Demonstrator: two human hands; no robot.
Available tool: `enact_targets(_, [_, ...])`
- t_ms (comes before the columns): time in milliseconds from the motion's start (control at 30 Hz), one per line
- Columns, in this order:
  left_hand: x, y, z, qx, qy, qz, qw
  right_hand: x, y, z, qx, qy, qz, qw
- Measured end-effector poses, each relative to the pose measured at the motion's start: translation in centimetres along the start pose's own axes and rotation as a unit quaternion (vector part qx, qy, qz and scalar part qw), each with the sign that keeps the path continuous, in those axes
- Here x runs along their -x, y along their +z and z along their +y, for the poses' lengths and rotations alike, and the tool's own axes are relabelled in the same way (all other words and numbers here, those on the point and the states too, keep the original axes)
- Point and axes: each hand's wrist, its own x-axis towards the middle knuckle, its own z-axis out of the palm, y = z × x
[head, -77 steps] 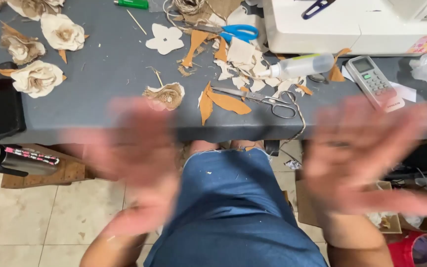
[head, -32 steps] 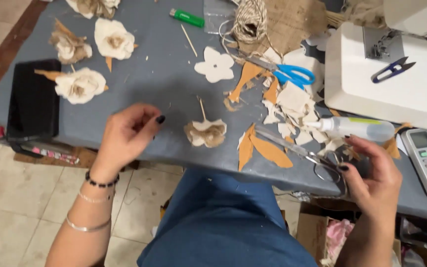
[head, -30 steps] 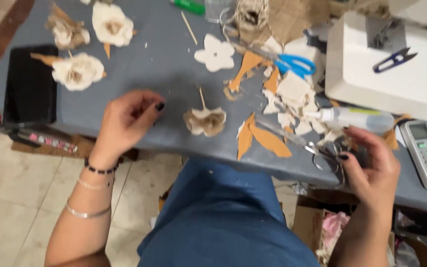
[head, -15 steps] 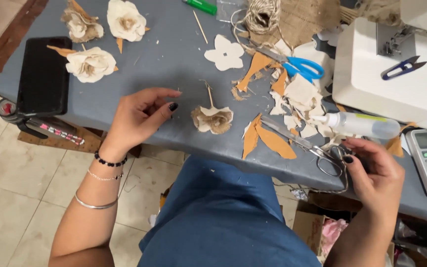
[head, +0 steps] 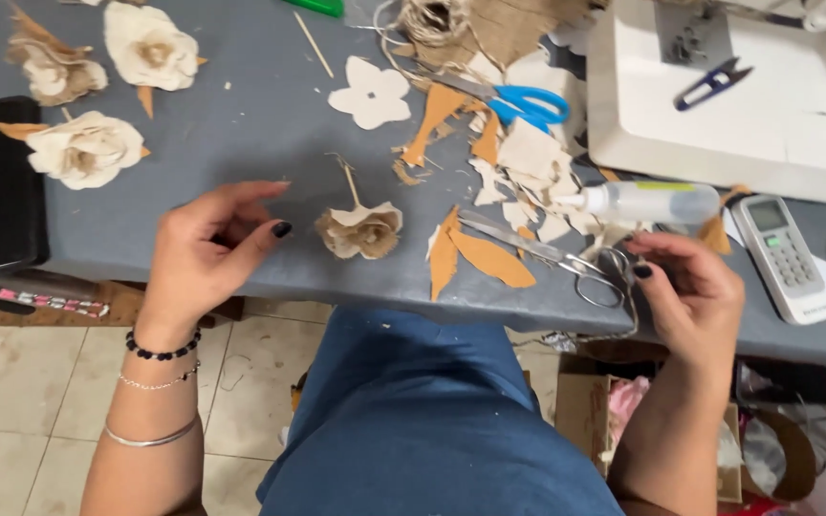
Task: Assembling decorative flowers from fabric scraps using glue and hand shaping at a workstation.
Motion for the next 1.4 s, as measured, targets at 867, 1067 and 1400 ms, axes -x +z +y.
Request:
enact_targets(867, [-6.4, 2.6, 10.3, -0.104, 0.277, -0.101, 0.95, 2.3, -5.2, -2.6, 0.272, -0.142, 0.171, 0.936])
enact_targets(1067, [-15.9, 5.7, 3.8, -0.408, 0.134, -0.212, 0.878, -9.9, 3.7, -7.7, 0.341, -0.282, -0.095, 0.892])
enact_targets(1400, [-17.3, 5.9, 1.8, -0.371, 0.026, -0.305, 0.877, -13.9, 7.8, -3.8, 0.419, -0.233, -0.137, 0.867])
